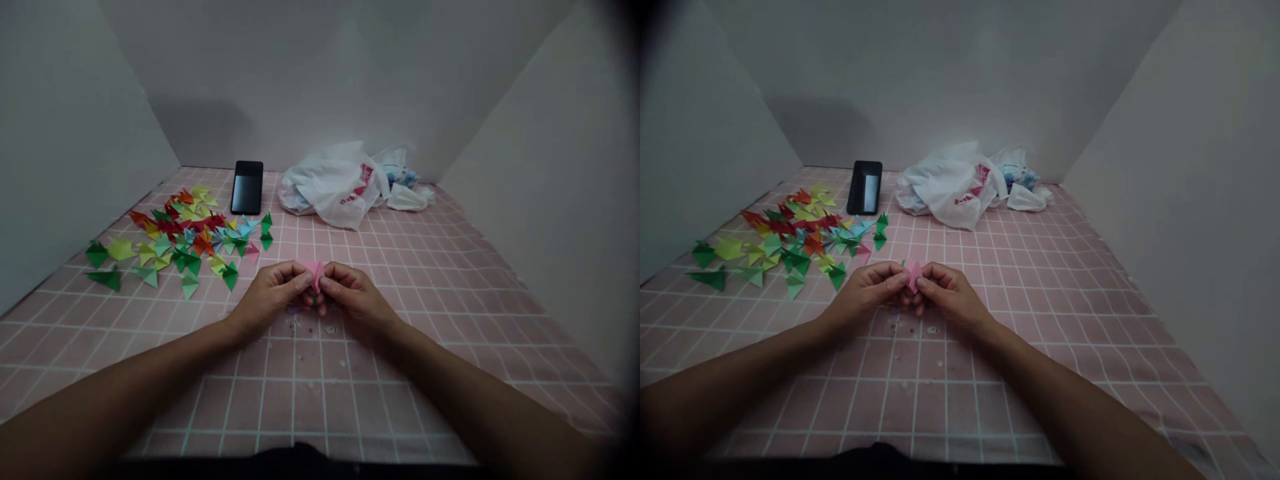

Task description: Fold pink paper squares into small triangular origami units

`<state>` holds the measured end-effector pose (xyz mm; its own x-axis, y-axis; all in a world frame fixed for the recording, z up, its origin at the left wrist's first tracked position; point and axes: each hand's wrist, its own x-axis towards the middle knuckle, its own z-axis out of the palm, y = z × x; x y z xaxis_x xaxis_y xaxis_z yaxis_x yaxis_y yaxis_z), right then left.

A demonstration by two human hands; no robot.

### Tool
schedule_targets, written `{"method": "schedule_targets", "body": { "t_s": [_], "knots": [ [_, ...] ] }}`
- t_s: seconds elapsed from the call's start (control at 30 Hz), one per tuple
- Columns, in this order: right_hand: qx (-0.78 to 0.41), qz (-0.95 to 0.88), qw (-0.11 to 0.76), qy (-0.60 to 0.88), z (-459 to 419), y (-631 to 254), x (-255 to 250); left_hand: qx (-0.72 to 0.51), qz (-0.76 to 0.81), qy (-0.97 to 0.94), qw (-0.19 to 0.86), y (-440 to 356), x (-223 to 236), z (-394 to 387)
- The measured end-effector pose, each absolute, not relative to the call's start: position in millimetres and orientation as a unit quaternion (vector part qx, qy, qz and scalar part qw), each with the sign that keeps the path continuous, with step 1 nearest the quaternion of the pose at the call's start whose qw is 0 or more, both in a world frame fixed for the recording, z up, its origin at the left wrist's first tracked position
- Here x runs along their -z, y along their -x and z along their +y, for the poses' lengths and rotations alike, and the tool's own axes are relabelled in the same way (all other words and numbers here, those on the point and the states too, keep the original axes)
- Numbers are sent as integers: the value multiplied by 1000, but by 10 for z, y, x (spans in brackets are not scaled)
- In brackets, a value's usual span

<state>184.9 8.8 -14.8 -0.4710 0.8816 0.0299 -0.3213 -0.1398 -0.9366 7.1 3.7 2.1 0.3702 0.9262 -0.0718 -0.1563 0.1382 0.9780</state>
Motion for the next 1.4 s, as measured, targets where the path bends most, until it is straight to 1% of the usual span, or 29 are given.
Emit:
{"method": "schedule_targets", "body": {
  "t_s": [0.13, 0.23, 0.43, 0.63, 0.77, 0.9, 1.0, 1.2, 1.4],
  "knots": [
    [-705, -488, 429, 283, 72, -1839, 132, -415, 375, -502, 660, -80, -35, 40],
    [-706, -485, 428, 288, 69, -1832, 136, -414, 380, -517, 646, -84, -37, 43],
    [-652, -534, 427, 328, 64, -1831, 128, -409, 447, -593, 531, -81, -44, 17],
    [-599, -555, 421, 395, 11, -1827, 80, -403, 402, -580, 583, -77, -47, 11],
    [-609, -565, 406, 382, 9, -1822, 72, -420, 388, -564, 596, -87, -23, 31],
    [-607, -571, 415, 365, 19, -1820, 69, -420, 402, -568, 583, -87, -34, 39],
    [-600, -574, 414, 374, 20, -1821, 69, -416, 407, -556, 594, -79, -46, 36],
    [-633, -563, 410, 337, 31, -1839, 95, -410, 400, -528, 627, -64, -32, 58],
    [-676, -523, 421, 305, 57, -1837, 119, -409, 387, -465, 683, -89, 0, 70]
  ]
}}
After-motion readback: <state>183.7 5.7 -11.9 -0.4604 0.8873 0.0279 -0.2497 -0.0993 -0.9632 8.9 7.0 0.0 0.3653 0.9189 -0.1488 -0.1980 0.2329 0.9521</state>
